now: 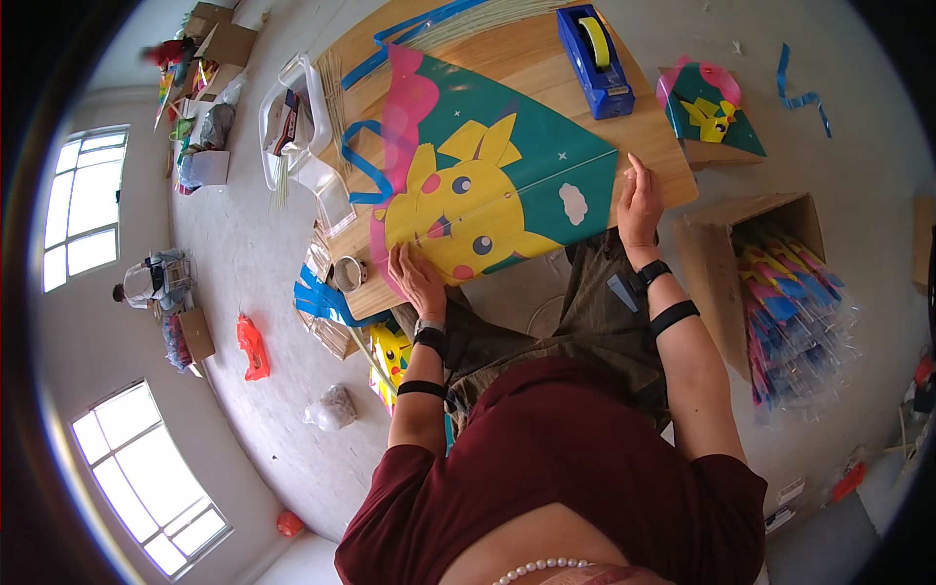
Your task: Assemble and tape together paper components to form a kite.
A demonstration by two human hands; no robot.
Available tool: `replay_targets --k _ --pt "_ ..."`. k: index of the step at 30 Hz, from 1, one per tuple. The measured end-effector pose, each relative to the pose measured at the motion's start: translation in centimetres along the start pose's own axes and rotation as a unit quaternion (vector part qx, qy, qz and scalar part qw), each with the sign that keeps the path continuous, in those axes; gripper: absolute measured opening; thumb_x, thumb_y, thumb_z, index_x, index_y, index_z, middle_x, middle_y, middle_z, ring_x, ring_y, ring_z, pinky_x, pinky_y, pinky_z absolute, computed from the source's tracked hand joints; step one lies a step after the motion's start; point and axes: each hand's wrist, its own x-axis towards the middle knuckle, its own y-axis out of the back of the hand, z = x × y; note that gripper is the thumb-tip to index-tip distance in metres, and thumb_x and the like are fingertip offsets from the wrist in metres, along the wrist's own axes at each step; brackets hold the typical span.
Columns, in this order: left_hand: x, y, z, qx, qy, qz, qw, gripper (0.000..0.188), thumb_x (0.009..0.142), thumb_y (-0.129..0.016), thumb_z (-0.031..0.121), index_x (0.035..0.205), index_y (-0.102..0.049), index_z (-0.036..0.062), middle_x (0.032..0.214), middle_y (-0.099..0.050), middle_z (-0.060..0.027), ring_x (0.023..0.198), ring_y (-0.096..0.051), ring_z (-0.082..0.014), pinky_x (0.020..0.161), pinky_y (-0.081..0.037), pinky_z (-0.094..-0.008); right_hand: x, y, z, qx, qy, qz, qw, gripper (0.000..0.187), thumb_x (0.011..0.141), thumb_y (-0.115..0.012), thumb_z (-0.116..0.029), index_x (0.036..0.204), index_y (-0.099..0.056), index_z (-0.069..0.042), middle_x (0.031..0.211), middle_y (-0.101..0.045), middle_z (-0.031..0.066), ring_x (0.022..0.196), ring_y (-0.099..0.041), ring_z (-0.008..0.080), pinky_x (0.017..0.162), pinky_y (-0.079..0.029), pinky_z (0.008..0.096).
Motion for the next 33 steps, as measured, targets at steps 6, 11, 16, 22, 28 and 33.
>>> replay_targets --k 6,11,16,22,28,33 --pt "0.4 1.0 0.7 -0.009 -0.008 0.011 1.000 0.039 0.097 -0.056 0.008 0.135 -0.054 0.0005 0.143 -0.049 -0.0240 0.135 -0.044 -0.0424 0.113 -0.035 -0.0497 0.2 0.2 -0.4 0.000 0.014 0.000 1.000 0.032 0.102 -0.055 -0.006 0.134 -0.058 -0.006 0.108 -0.065 0.0168 0.102 -0.064 0.0344 0.088 -0.052 0.0433" --pt "3.7 2.7 7.9 -0.078 -0.048 -0.005 0.996 0.038 0.097 -0.058 0.005 0.135 -0.056 0.0022 0.138 -0.054 -0.0219 0.130 -0.050 -0.0409 0.110 -0.039 -0.0473 4.5 1.6 0.3 0.130 -0.041 0.030 0.990 0.031 0.105 -0.057 -0.017 0.134 -0.058 -0.006 0.108 -0.066 0.0161 0.102 -0.068 0.0304 0.084 -0.055 0.0377" --pt "6.8 -0.2 19.4 -0.379 -0.056 -0.156 0.910 0.030 0.096 -0.060 -0.003 0.125 -0.061 0.0017 0.112 -0.068 -0.0136 0.104 -0.068 -0.0237 0.090 -0.052 -0.0343 14.1 1.3 -0.3 0.082 0.064 -0.007 0.995 0.023 0.101 -0.064 -0.022 0.117 -0.067 -0.005 0.102 -0.070 0.0148 0.095 -0.069 0.0271 0.077 -0.054 0.0370" --pt "9.3 -10.8 28.5 -0.571 0.136 -0.309 0.749 0.031 0.104 -0.054 0.012 0.127 -0.057 -0.0073 0.120 -0.067 -0.0169 0.114 -0.066 -0.0250 0.099 -0.052 -0.0339 18.5 0.4 1.2 0.090 -0.019 -0.180 0.979 0.026 0.097 -0.069 -0.028 0.101 -0.074 -0.002 0.087 -0.076 0.0096 0.078 -0.071 0.0208 0.071 -0.054 0.0337" --pt "12.6 -13.7 32.3 -0.681 0.358 -0.332 0.545 0.049 0.105 -0.048 0.029 0.126 -0.053 -0.0146 0.123 -0.062 -0.0243 0.119 -0.062 -0.0328 0.106 -0.049 -0.0409 19.7 1.8 -0.2 0.230 -0.174 -0.283 0.915 0.022 0.095 -0.073 -0.026 0.092 -0.073 -0.004 0.078 -0.067 -0.0015 0.069 -0.056 0.0058 0.062 -0.043 0.0246" --pt "13.4 -15.6 32.1 -0.669 0.429 -0.301 0.526 0.053 0.103 -0.049 0.034 0.118 -0.054 -0.0157 0.118 -0.062 -0.0253 0.111 -0.062 -0.0336 0.103 -0.050 -0.0435 18.5 3.6 -5.1 0.332 -0.277 -0.263 0.863 0.025 0.091 -0.077 -0.031 0.077 -0.065 -0.015 0.068 -0.052 -0.0073 0.060 -0.046 0.0045 0.054 -0.034 0.0256"
